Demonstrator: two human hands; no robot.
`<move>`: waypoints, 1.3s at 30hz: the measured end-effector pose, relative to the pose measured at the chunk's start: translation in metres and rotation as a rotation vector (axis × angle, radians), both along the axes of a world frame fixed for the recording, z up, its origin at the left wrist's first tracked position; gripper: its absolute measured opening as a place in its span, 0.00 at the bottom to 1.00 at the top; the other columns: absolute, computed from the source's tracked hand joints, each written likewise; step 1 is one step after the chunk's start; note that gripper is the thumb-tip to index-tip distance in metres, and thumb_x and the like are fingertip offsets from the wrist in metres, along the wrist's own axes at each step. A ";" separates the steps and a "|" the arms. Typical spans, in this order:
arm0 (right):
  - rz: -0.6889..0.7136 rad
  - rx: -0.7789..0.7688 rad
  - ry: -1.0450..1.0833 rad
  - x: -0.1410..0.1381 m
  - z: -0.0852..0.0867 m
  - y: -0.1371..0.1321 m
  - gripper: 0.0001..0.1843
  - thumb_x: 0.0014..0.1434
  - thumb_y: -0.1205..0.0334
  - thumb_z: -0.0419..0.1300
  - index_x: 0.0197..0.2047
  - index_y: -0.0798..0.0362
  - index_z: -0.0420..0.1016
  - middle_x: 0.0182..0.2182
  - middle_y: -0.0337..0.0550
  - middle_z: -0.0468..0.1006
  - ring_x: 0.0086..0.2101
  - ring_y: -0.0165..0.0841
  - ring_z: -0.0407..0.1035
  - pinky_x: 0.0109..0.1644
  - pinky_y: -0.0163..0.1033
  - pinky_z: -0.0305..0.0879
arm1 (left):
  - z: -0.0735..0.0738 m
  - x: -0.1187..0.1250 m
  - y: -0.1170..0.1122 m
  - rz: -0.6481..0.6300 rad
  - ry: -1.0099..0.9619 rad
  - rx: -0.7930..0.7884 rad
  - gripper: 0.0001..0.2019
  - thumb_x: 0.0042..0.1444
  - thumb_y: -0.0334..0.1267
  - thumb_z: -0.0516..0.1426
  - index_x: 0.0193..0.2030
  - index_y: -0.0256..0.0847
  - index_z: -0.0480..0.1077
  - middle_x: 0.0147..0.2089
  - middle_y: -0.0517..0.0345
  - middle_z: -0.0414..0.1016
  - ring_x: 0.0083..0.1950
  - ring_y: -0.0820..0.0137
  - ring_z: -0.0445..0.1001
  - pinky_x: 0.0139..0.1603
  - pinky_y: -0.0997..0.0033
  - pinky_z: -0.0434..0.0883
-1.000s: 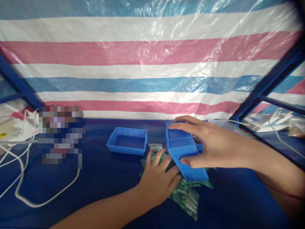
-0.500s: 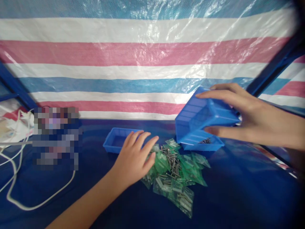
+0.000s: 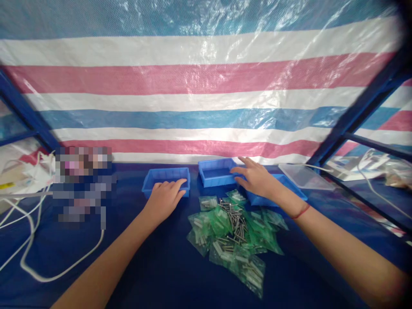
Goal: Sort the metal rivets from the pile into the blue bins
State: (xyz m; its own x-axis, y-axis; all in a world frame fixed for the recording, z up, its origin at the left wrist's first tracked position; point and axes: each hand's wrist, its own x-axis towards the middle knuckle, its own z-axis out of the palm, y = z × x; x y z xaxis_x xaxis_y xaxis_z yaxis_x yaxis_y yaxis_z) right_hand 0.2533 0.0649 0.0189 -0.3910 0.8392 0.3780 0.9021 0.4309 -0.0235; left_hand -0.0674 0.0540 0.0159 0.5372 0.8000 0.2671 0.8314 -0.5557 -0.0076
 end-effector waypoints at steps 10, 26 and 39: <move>0.065 -0.040 -0.158 -0.002 0.007 -0.019 0.14 0.57 0.71 0.54 0.46 0.54 0.74 0.35 0.47 0.78 0.39 0.38 0.70 0.48 0.44 0.58 | -0.009 0.024 0.024 -0.094 -0.011 0.089 0.13 0.67 0.39 0.46 0.51 0.43 0.69 0.47 0.54 0.77 0.48 0.63 0.71 0.47 0.64 0.58; 0.075 -0.002 -0.153 -0.013 0.006 -0.058 0.13 0.61 0.71 0.51 0.42 0.53 0.75 0.29 0.46 0.75 0.37 0.39 0.67 0.42 0.42 0.61 | -0.009 0.022 0.014 -0.125 -0.099 0.075 0.14 0.67 0.42 0.46 0.50 0.44 0.69 0.45 0.56 0.77 0.46 0.65 0.70 0.49 0.62 0.56; -0.279 -0.059 0.333 0.052 0.009 -0.063 0.21 0.63 0.51 0.50 0.56 0.51 0.66 0.46 0.50 0.76 0.43 0.39 0.72 0.48 0.42 0.64 | -0.006 0.026 0.005 -0.129 -0.126 0.144 0.18 0.65 0.45 0.49 0.59 0.43 0.64 0.51 0.50 0.72 0.53 0.61 0.67 0.53 0.58 0.62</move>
State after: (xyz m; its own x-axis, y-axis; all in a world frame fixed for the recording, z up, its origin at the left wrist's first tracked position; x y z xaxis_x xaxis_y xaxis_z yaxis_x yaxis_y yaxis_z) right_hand 0.3055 0.0018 0.0281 -0.0113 0.9193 0.3933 0.9226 0.1612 -0.3504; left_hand -0.0417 0.0588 0.0095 0.5879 0.6754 0.4452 0.7528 -0.6582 0.0043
